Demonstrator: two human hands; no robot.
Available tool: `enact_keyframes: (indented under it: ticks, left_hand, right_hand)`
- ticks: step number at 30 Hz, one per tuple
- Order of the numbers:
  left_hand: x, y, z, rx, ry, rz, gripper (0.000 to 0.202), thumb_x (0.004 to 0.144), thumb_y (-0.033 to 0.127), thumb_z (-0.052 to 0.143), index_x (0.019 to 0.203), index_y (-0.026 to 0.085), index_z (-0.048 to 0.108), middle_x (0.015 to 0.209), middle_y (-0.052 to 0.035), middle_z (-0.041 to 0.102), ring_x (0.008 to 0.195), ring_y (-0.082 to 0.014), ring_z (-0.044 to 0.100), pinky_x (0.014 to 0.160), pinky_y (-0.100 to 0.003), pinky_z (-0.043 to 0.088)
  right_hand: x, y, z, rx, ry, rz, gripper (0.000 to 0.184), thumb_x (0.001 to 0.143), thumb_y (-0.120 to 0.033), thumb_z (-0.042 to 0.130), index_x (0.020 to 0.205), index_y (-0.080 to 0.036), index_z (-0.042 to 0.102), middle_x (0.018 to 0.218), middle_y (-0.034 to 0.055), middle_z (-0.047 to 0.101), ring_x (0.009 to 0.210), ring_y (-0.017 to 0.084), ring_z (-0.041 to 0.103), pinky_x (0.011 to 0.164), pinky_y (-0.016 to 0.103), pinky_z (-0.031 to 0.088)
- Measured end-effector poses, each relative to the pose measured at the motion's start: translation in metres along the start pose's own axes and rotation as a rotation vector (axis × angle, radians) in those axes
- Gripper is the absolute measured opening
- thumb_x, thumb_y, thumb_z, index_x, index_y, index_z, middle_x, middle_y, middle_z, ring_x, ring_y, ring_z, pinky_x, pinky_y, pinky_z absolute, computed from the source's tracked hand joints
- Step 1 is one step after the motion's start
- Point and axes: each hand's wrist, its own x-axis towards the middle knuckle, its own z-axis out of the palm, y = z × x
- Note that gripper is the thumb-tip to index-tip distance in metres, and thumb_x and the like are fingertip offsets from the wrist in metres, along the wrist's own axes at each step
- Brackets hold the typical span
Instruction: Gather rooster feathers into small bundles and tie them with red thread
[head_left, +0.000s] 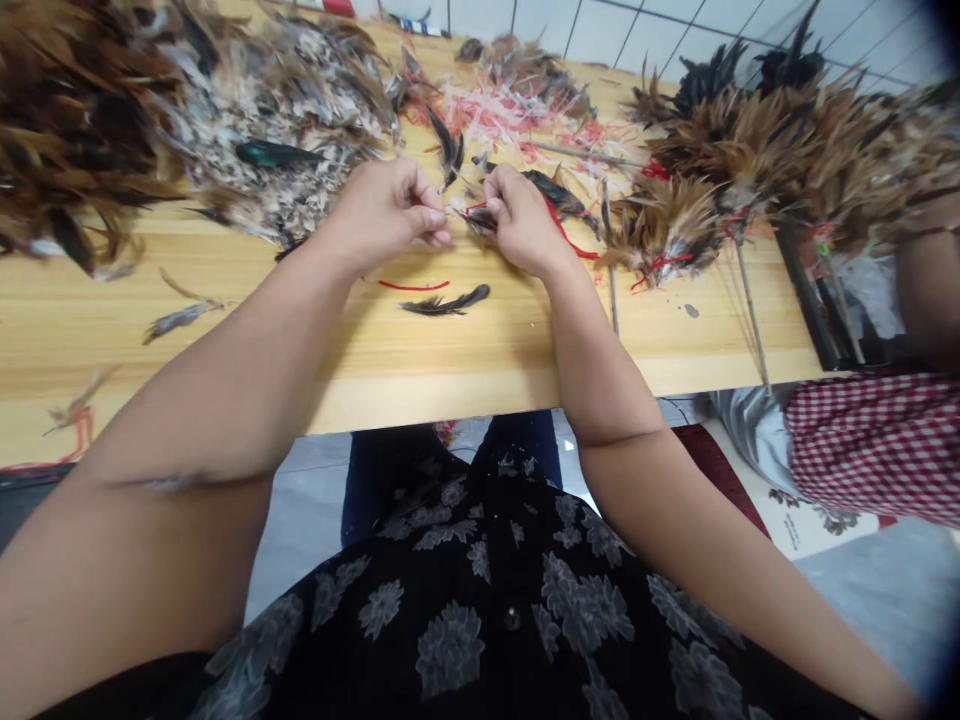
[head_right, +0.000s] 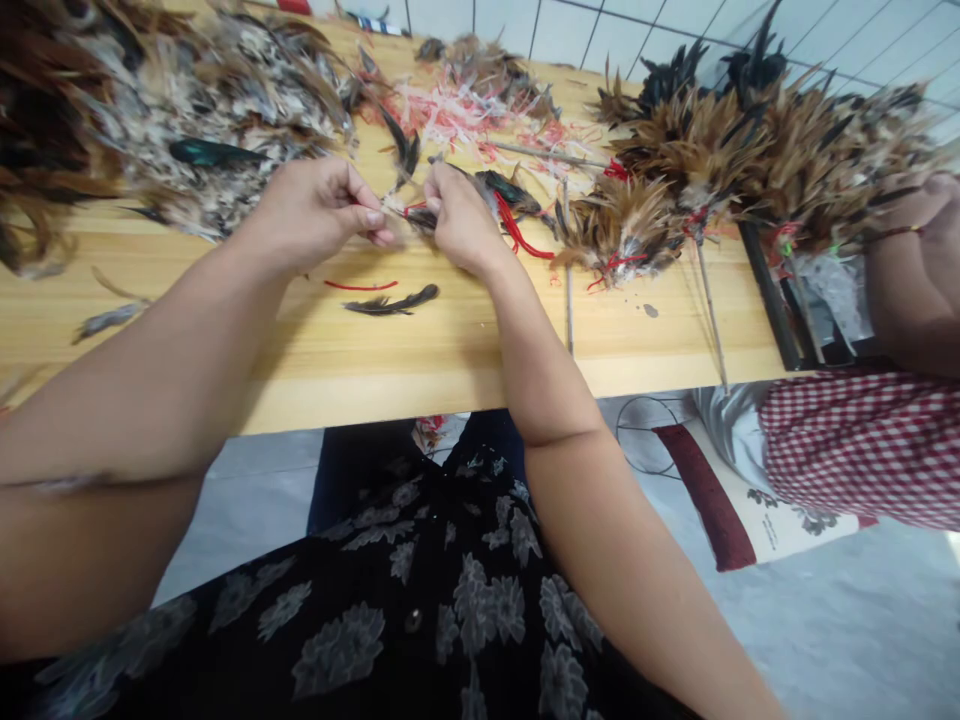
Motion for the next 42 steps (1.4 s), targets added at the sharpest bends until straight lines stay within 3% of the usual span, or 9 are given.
enact_keyframes:
  ticks: [3, 5, 7, 10, 16, 22, 30, 37, 42]
  left_hand:
    - [0.001, -0.014, -0.005, -0.06, -0.024, 0.025, 0.035, 0.093, -0.005, 0.09, 0.084, 0.022, 0.07, 0.074, -0.002, 0.084, 0.072, -0.0224, 0.088, 0.1, -0.045, 0.084]
    - [0.002, -0.021, -0.004, -0.135, -0.014, 0.073, 0.032, 0.09, 0.007, 0.098, 0.083, 0.024, 0.071, 0.075, -0.0019, 0.084, 0.07, -0.0201, 0.085, 0.086, -0.034, 0.08]
    - [0.002, -0.024, 0.0, -0.233, 0.016, 0.099, 0.035, 0.083, 0.016, 0.107, 0.082, 0.025, 0.073, 0.072, -0.0005, 0.081, 0.067, -0.0173, 0.081, 0.072, -0.023, 0.072]
    - [0.0, -0.019, 0.004, -0.328, 0.011, 0.043, 0.041, 0.073, 0.013, 0.111, 0.081, 0.023, 0.072, 0.072, -0.0006, 0.078, 0.06, -0.0146, 0.073, 0.061, -0.018, 0.063]
    - [-0.003, 0.0, 0.002, -0.312, 0.012, -0.053, 0.041, 0.073, 0.0, 0.103, 0.081, 0.022, 0.07, 0.073, 0.0006, 0.073, 0.067, -0.0159, 0.067, 0.064, -0.02, 0.055]
    - [-0.013, 0.017, 0.012, -0.284, -0.003, -0.074, 0.035, 0.079, -0.008, 0.087, 0.081, 0.022, 0.068, 0.069, 0.0021, 0.069, 0.06, -0.0157, 0.055, 0.061, -0.022, 0.045]
    - [-0.023, 0.04, 0.022, -0.175, 0.082, -0.152, 0.037, 0.091, -0.016, 0.069, 0.083, 0.02, 0.068, 0.07, 0.0032, 0.07, 0.06, -0.0149, 0.057, 0.061, -0.02, 0.045]
    - [-0.017, 0.024, 0.017, -0.272, 0.084, -0.081, 0.028, 0.073, -0.002, 0.079, 0.081, 0.022, 0.067, 0.067, 0.0047, 0.065, 0.059, -0.0143, 0.057, 0.061, -0.018, 0.049]
    - [-0.005, -0.001, 0.013, -0.367, 0.108, -0.019, 0.032, 0.066, 0.002, 0.088, 0.082, 0.023, 0.068, 0.066, 0.0046, 0.065, 0.055, -0.015, 0.058, 0.054, -0.018, 0.05]
  right_hand:
    - [-0.001, -0.008, 0.004, -0.039, -0.019, 0.088, 0.049, 0.111, -0.008, 0.062, 0.09, -0.036, 0.028, 0.119, 0.0035, 0.076, 0.121, 0.022, 0.061, 0.119, 0.04, 0.055]
    - [-0.003, -0.013, 0.007, -0.04, -0.038, 0.069, 0.049, 0.119, -0.005, 0.056, 0.093, -0.035, 0.027, 0.127, 0.0038, 0.076, 0.123, 0.021, 0.063, 0.122, 0.038, 0.056]
    - [-0.004, -0.017, 0.01, 0.013, -0.079, -0.007, 0.042, 0.119, -0.005, 0.054, 0.095, -0.033, 0.034, 0.127, 0.0043, 0.078, 0.124, 0.022, 0.068, 0.124, 0.037, 0.058]
    - [-0.007, -0.019, 0.011, 0.023, -0.139, -0.05, 0.031, 0.116, -0.006, 0.056, 0.098, -0.03, 0.046, 0.127, 0.0073, 0.08, 0.129, 0.025, 0.074, 0.122, 0.039, 0.059]
    - [-0.013, -0.021, 0.008, -0.069, -0.135, -0.077, 0.016, 0.118, -0.011, 0.059, 0.114, -0.024, 0.068, 0.142, 0.0135, 0.086, 0.133, 0.031, 0.08, 0.116, 0.04, 0.061]
    - [-0.016, -0.027, 0.014, -0.171, -0.215, -0.078, 0.033, 0.122, -0.008, 0.055, 0.146, -0.016, 0.076, 0.167, 0.0201, 0.083, 0.161, 0.039, 0.078, 0.126, 0.045, 0.063]
    - [-0.01, -0.022, 0.016, -0.147, -0.192, -0.089, 0.034, 0.124, -0.009, 0.047, 0.13, -0.015, 0.08, 0.152, 0.0213, 0.088, 0.149, 0.038, 0.083, 0.126, 0.046, 0.063]
    - [-0.006, -0.015, 0.019, -0.035, -0.184, -0.081, 0.028, 0.123, -0.011, 0.058, 0.142, -0.014, 0.078, 0.163, 0.0228, 0.085, 0.159, 0.039, 0.078, 0.133, 0.048, 0.06]
    - [-0.002, -0.006, 0.02, 0.162, -0.122, -0.097, 0.024, 0.122, -0.016, 0.063, 0.134, -0.012, 0.082, 0.149, 0.0181, 0.09, 0.144, 0.03, 0.081, 0.133, 0.044, 0.061]
